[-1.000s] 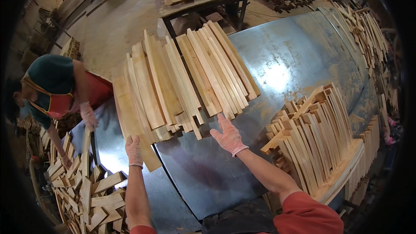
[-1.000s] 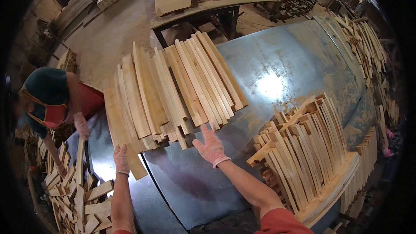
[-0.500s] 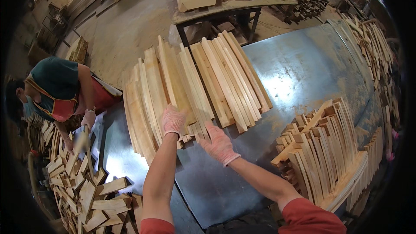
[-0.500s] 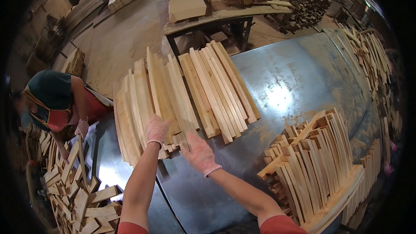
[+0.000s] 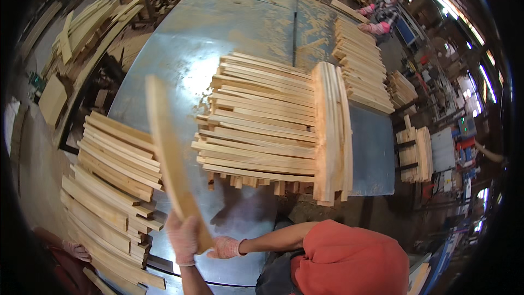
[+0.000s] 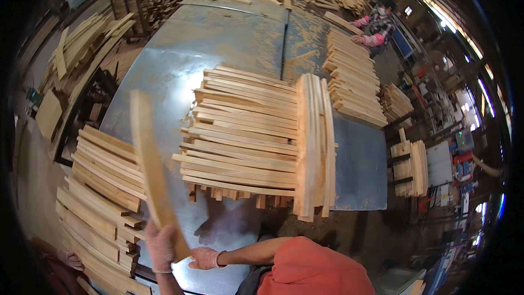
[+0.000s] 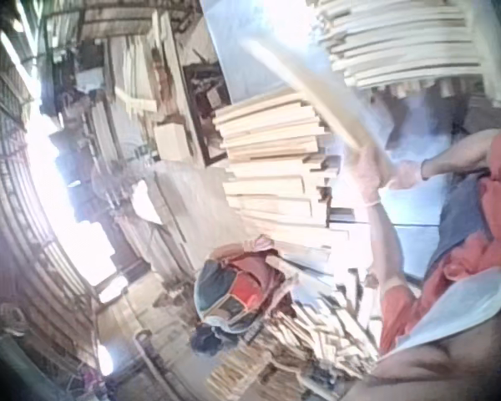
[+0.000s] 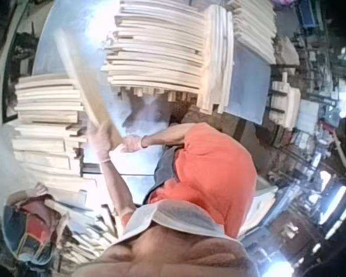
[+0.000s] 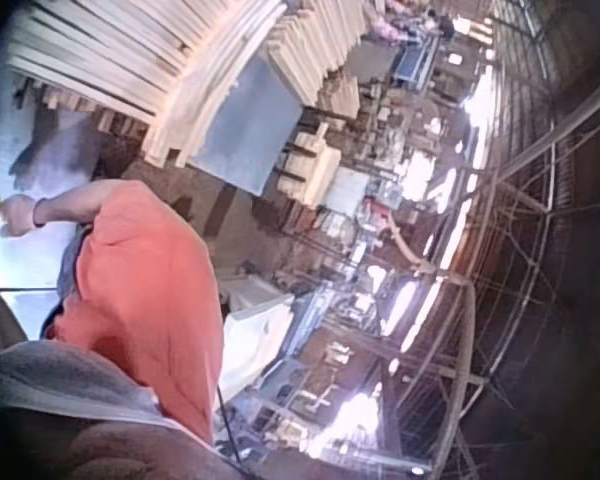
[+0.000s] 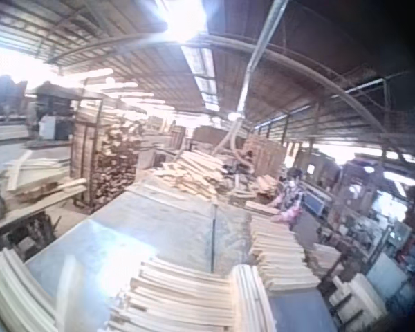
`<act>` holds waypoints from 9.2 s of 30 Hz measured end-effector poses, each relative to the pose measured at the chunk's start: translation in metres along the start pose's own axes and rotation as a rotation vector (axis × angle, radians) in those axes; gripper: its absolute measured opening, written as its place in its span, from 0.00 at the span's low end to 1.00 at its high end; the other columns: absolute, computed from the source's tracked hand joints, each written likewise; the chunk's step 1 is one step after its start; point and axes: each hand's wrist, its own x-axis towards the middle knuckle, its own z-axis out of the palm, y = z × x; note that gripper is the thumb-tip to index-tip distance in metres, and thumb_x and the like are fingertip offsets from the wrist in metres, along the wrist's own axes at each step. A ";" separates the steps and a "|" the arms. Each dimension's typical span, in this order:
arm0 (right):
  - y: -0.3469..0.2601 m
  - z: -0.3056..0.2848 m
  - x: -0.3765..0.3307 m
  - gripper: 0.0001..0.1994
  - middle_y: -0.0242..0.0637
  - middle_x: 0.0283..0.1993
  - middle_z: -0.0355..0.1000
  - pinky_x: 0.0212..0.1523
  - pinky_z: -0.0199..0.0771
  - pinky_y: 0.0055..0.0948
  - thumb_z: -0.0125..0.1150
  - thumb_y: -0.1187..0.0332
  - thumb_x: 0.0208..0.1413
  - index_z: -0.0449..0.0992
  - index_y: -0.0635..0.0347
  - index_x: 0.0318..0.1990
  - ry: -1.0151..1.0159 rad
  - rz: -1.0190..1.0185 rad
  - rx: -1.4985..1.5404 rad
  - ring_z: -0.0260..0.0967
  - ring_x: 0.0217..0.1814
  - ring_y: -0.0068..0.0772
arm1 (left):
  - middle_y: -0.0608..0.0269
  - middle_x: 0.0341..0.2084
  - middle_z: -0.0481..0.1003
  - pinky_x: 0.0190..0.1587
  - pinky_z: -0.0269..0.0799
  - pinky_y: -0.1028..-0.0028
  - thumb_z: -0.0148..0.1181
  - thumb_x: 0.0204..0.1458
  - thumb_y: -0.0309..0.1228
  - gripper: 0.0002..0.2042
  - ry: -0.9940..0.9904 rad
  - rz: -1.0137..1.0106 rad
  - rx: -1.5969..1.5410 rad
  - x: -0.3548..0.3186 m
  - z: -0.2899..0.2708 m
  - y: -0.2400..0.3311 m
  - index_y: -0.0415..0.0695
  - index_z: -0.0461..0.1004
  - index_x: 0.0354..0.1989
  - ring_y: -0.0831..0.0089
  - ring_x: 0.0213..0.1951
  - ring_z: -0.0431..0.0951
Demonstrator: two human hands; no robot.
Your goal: The person repeatedly picks up stacks of light-colored wooden planks from a metal table and places them onto a conveyor belt. The person wears pink gloves and handles the wood with both hands, moving the planks in a repetitive cycle throughout the clip.
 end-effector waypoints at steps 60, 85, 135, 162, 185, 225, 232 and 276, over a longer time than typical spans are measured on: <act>-0.133 -0.303 0.356 0.44 0.62 0.73 0.68 0.75 0.65 0.46 0.61 0.37 0.61 0.69 0.68 0.72 0.585 0.174 -0.153 0.65 0.77 0.59 | 0.45 0.71 0.66 0.74 0.62 0.51 0.69 0.53 0.56 0.39 1.023 -0.170 1.032 0.135 -0.277 -0.065 0.48 0.70 0.71 0.48 0.72 0.67; -0.172 -0.286 0.369 0.53 0.53 0.74 0.66 0.75 0.65 0.46 0.63 0.35 0.59 0.50 0.59 0.82 0.508 0.122 -0.472 0.65 0.75 0.53 | 0.56 0.70 0.73 0.83 0.30 0.48 0.49 0.67 0.61 0.34 -0.214 -0.136 1.898 0.280 -0.247 -0.001 0.46 0.76 0.69 0.56 0.79 0.58; -0.176 -0.242 0.422 0.49 0.60 0.69 0.71 0.71 0.70 0.48 0.58 0.34 0.63 0.57 0.64 0.79 0.603 -0.067 -0.564 0.71 0.71 0.57 | 0.39 0.70 0.68 0.70 0.69 0.59 0.83 0.40 0.46 0.60 1.068 -0.465 0.233 0.037 -0.251 -0.157 0.38 0.51 0.79 0.47 0.69 0.72; -0.086 -0.130 0.161 0.42 0.58 0.70 0.69 0.68 0.73 0.53 0.61 0.39 0.60 0.62 0.61 0.72 0.622 0.314 -0.351 0.71 0.69 0.63 | 0.40 0.59 0.70 0.70 0.70 0.58 0.78 0.32 0.29 0.49 0.915 -0.416 0.408 -0.142 -0.149 -0.227 0.38 0.56 0.67 0.42 0.63 0.72; 0.162 -0.041 -0.191 0.50 0.59 0.74 0.66 0.71 0.70 0.49 0.65 0.38 0.55 0.56 0.58 0.79 0.540 0.350 -0.349 0.68 0.73 0.59 | 0.39 0.62 0.74 0.65 0.74 0.55 0.80 0.34 0.37 0.61 0.814 -0.598 0.405 -0.435 0.137 -0.355 0.42 0.48 0.79 0.41 0.63 0.76; 0.175 -0.089 -0.185 0.60 0.61 0.77 0.61 0.78 0.62 0.47 0.74 0.36 0.50 0.51 0.62 0.82 0.307 0.190 -0.273 0.60 0.80 0.58 | 0.52 0.46 0.82 0.51 0.83 0.58 0.72 0.55 0.38 0.26 0.776 -0.135 -0.725 -0.368 0.224 -0.295 0.36 0.76 0.59 0.58 0.47 0.84; 0.172 -0.093 -0.187 0.60 0.56 0.82 0.55 0.80 0.59 0.48 0.72 0.33 0.52 0.49 0.56 0.83 0.240 0.224 -0.253 0.54 0.83 0.57 | 0.49 0.41 0.81 0.52 0.81 0.60 0.76 0.45 0.43 0.29 0.985 -0.542 0.542 -0.325 0.222 -0.245 0.37 0.76 0.53 0.50 0.45 0.83; 0.191 -0.084 -0.169 0.49 0.52 0.76 0.64 0.76 0.62 0.49 0.62 0.37 0.60 0.56 0.57 0.81 0.387 0.053 -0.249 0.62 0.76 0.59 | 0.60 0.43 0.80 0.39 0.77 0.74 0.60 0.50 0.22 0.29 0.567 0.024 -0.273 -0.285 0.156 -0.228 0.36 0.72 0.64 0.74 0.38 0.80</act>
